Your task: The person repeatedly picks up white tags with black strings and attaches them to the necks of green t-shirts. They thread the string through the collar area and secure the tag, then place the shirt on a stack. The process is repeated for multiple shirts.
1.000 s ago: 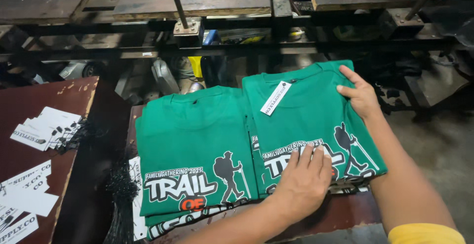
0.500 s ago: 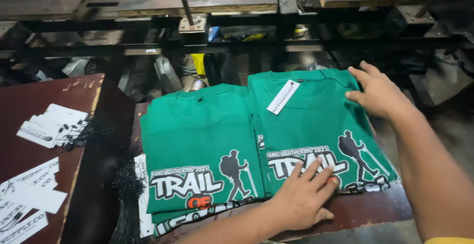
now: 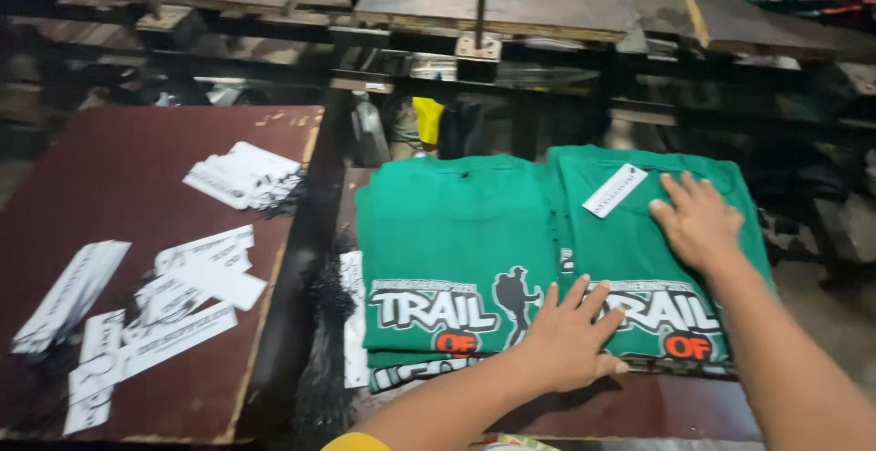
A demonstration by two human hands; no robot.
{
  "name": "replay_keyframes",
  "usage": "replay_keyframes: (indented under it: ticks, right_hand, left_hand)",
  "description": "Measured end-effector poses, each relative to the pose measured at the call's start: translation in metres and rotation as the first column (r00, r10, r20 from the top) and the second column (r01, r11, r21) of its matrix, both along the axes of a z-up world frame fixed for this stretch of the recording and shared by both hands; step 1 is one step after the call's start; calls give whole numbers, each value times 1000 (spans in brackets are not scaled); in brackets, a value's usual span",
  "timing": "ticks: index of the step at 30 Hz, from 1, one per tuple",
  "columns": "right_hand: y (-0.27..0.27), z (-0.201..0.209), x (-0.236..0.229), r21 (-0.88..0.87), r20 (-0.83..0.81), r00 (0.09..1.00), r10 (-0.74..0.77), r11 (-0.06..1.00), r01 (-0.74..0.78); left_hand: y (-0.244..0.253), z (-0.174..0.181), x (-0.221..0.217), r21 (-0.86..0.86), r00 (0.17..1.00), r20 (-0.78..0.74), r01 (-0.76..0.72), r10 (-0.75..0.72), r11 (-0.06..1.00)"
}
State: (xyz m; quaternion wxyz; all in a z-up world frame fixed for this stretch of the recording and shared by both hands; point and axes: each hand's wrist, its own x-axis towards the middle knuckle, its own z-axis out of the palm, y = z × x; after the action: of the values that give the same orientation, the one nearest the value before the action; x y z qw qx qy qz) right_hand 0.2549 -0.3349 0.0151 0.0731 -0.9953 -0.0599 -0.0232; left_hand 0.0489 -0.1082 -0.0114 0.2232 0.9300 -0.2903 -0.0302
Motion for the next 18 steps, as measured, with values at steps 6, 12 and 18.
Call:
replay_keyframes:
  ticks: [6, 12, 18]
  right_hand:
    - [64, 6, -15, 190, 535, 832, 147, 939, -288]
    - [224, 43, -54, 485, 559, 750, 354, 594, -642]
    - [354, 48, -78, 575, 507, 682, 528, 382, -723]
  left_hand:
    - [89, 35, -7, -239, 898, 291, -266, 330, 934]
    - [198, 100, -17, -179, 588, 509, -642, 629, 745]
    - [340, 114, -26, -130, 425, 464, -835, 777, 534]
